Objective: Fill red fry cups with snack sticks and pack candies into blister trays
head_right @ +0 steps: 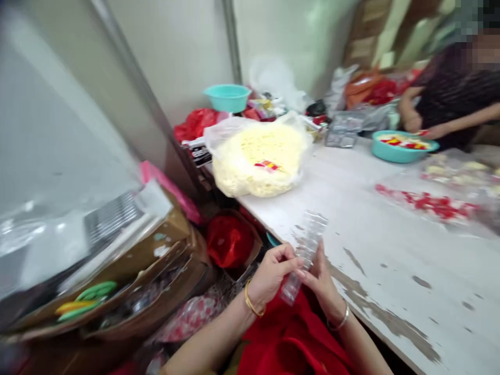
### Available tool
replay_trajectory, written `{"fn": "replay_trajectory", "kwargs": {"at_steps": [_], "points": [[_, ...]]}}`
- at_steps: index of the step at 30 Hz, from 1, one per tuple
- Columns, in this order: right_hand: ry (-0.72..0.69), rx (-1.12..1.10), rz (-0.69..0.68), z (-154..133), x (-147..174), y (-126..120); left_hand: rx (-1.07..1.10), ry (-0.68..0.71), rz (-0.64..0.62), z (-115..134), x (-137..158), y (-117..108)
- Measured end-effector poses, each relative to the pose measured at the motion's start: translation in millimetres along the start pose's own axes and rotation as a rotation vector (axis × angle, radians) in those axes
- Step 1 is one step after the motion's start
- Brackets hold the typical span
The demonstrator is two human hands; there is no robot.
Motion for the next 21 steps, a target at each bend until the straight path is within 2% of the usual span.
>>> {"fn": "replay_trajectory", "kwargs": {"at_steps": [4, 8, 14, 17, 19, 21], "points": [[0.091, -0.257, 0.020, 5.9, 0.9, -38.5, -0.165, 0.025, -0.116, -2.0, -27.7, 29.1], [0.122, -0.332, 0.091, 19.5, -3.0, -72.9, -0.217, -0.039, -0.200, -21.7, -49.3, 56.9], [0.113, -0.441, 0.117, 20.5, -18.2, -116.2, 0.014, -0.222, -0.183, -55.5, -84.0, 101.9], [0.100, -0.571, 0.178, 16.2, -22.1, -150.8, 0.061, -0.340, -0.188, -77.8, -107.0, 131.6], [0.116, -0.697, 0.230, 18.6, -22.6, -179.2, 0.073, -0.388, -0.168, -92.1, -131.2, 146.3], [0.143, -0.821, 0.261, 25.0, -22.4, -208.5, 0.061, -0.356, -0.125, -100.5, -168.5, 150.9]]}}
Point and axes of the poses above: each hand's wrist, its own x-axis away from the middle knuckle, its own y-axis out of the palm, z = x × y, the point moved 7 cm from there along -x, towards the middle knuckle, and after that the axes turned 3 degrees about y, right-handed, at the moved point
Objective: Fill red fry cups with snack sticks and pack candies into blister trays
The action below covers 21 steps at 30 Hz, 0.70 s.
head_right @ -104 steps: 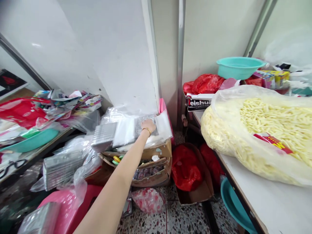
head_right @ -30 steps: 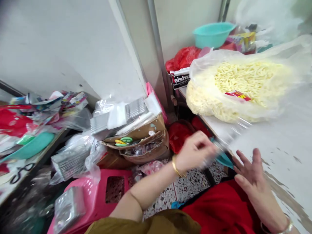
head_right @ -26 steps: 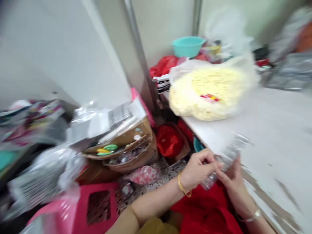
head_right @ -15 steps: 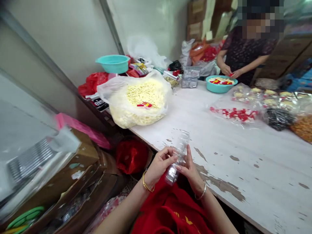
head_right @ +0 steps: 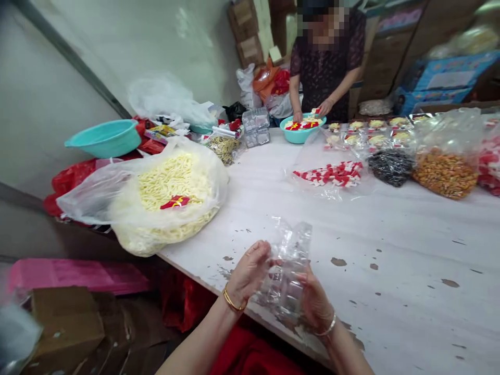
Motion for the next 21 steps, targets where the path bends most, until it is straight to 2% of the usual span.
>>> {"fn": "replay_trajectory", "kwargs": {"at_steps": [3, 7, 10, 13, 15, 17, 18, 19, 21], "points": [[-0.021, -0.081, 0.073, -26.3, -10.1, -38.5, -0.101, 0.111, 0.088, 25.1, -69.0, -25.1], [-0.050, -0.059, 0.199, -53.0, -20.8, -74.7, -0.275, 0.027, 0.118, 60.0, -154.5, -81.7], [-0.021, 0.005, 0.211, -64.5, -28.5, -79.3, -0.551, -0.044, 0.168, 90.1, -194.4, -123.9], [-0.004, 0.100, 0.222, -70.3, -38.5, -75.8, -0.817, -0.034, 0.333, 122.0, -209.7, -148.6], [0.004, 0.155, 0.249, -70.1, -47.3, -72.3, -0.988, 0.123, 0.432, 141.9, -205.3, -137.6], [0.002, 0.202, 0.287, -67.9, -57.1, -67.5, -1.186, 0.356, 0.395, 148.0, -189.7, -96.1], [-0.010, 0.225, 0.299, -66.8, -62.2, -63.8, -1.251, 0.430, 0.287, 140.2, -179.8, -67.3], [-0.030, 0.249, 0.302, -66.0, -67.2, -59.4, -1.256, 0.410, 0.105, 122.8, -170.3, -37.5], [-0.079, 0.310, 0.292, -65.3, -75.9, -50.1, -1.134, 0.235, -0.344, 75.2, -145.7, 20.5]]}}
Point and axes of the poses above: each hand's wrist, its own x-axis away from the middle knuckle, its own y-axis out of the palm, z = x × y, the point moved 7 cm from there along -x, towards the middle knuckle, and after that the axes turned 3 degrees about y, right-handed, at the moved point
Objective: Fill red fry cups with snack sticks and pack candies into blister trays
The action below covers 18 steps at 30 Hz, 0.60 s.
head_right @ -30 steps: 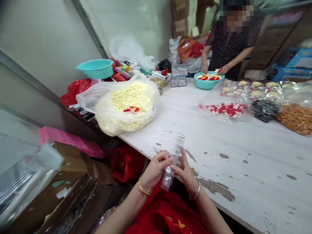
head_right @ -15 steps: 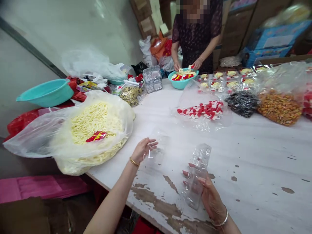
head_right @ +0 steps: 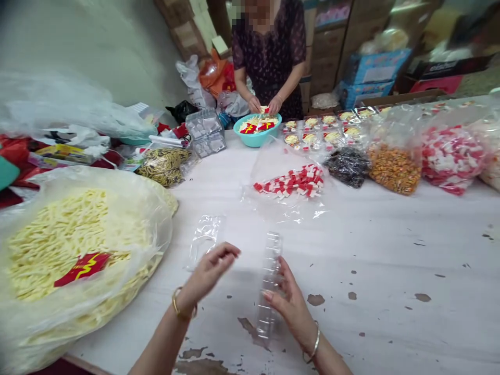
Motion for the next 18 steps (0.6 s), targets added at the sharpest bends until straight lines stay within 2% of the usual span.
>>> {"fn": "replay_trajectory", "kwargs": {"at_steps": [1, 2, 5, 9, 14, 16, 18], "points": [[-0.028, 0.030, -0.002, -1.1, -2.0, 4.4, 0.090, 0.022, -0.104, 15.5, 3.5, 25.6], [-0.047, 0.061, -0.002, -2.0, -3.4, 7.4, 0.167, 0.020, -0.145, 26.4, 6.0, 44.1], [-0.059, 0.122, 0.035, -4.8, -4.0, 6.9, 0.377, -0.067, -0.097, 33.6, 5.5, 71.0], [-0.005, 0.101, 0.059, -7.8, 1.4, 2.7, 0.670, -0.199, -0.005, 20.5, 2.0, 84.4], [0.125, -0.210, -0.086, -2.7, 10.5, 20.0, 1.036, -0.351, 0.035, 8.5, 8.9, 103.3], [0.157, -0.325, -0.102, -3.2, 13.5, 20.2, 1.131, -0.365, 0.050, 4.1, 9.2, 103.0], [0.201, -0.367, -0.089, -4.4, 16.7, 10.7, 1.168, -0.321, 0.110, -3.3, 4.6, 90.7]]}}
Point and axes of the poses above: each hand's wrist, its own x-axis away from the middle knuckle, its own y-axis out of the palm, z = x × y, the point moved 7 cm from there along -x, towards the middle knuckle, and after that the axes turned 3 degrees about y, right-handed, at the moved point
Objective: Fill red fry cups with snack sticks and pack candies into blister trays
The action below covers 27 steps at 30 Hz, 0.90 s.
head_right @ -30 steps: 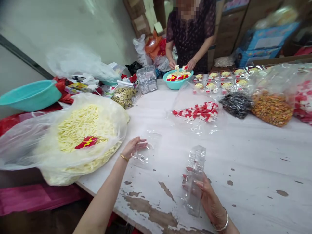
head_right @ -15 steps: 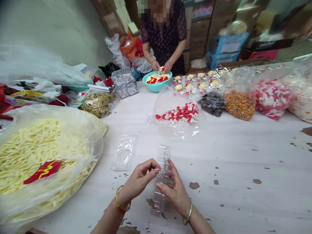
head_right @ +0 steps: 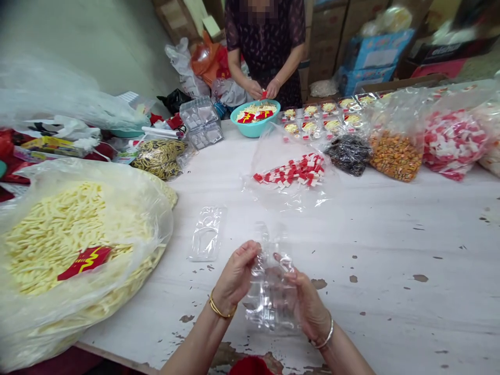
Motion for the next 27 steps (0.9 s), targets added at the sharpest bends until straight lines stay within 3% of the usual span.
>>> {"fn": "replay_trajectory", "kwargs": {"at_steps": [3, 7, 10, 13, 15, 17, 19, 23, 25, 27], "points": [[0.013, 0.236, 0.185, -17.2, 12.2, -33.5, -0.059, 0.090, 0.035, 23.3, -15.6, -24.7], [-0.052, 0.973, 0.581, -56.0, 32.0, -76.8, -0.305, 0.059, 0.101, 49.2, -39.1, -65.3], [-0.102, 1.262, 0.652, -67.7, 24.5, -71.8, -0.597, 0.089, 0.215, 69.6, -47.3, -95.0], [-0.158, 1.390, 0.665, -67.9, 0.2, -44.5, -1.003, 0.275, 0.381, 94.5, -41.6, -111.4], [-0.199, 1.467, 0.647, -67.5, -18.3, -21.2, -1.239, 0.464, 0.430, 105.2, -31.9, -107.6], [-0.225, 1.548, 0.614, -69.1, -32.4, -3.7, -1.398, 0.604, 0.390, 105.2, -23.7, -96.8], [-0.221, 1.611, 0.623, -75.8, -39.1, -3.2, -1.500, 0.671, 0.318, 100.0, -21.2, -85.1], [-0.163, 1.593, 0.827, -110.8, -41.7, -60.6, -1.626, 0.742, 0.286, 101.6, -44.6, -62.0], [-0.312, 1.490, 0.899, -142.4, -48.1, -90.7, -1.666, 0.743, 0.269, 108.3, -75.1, -48.5], [-0.545, 1.313, 0.877, -178.5, -59.1, -106.5, -1.690, 0.716, 0.207, 115.3, -113.9, -33.2]]}}
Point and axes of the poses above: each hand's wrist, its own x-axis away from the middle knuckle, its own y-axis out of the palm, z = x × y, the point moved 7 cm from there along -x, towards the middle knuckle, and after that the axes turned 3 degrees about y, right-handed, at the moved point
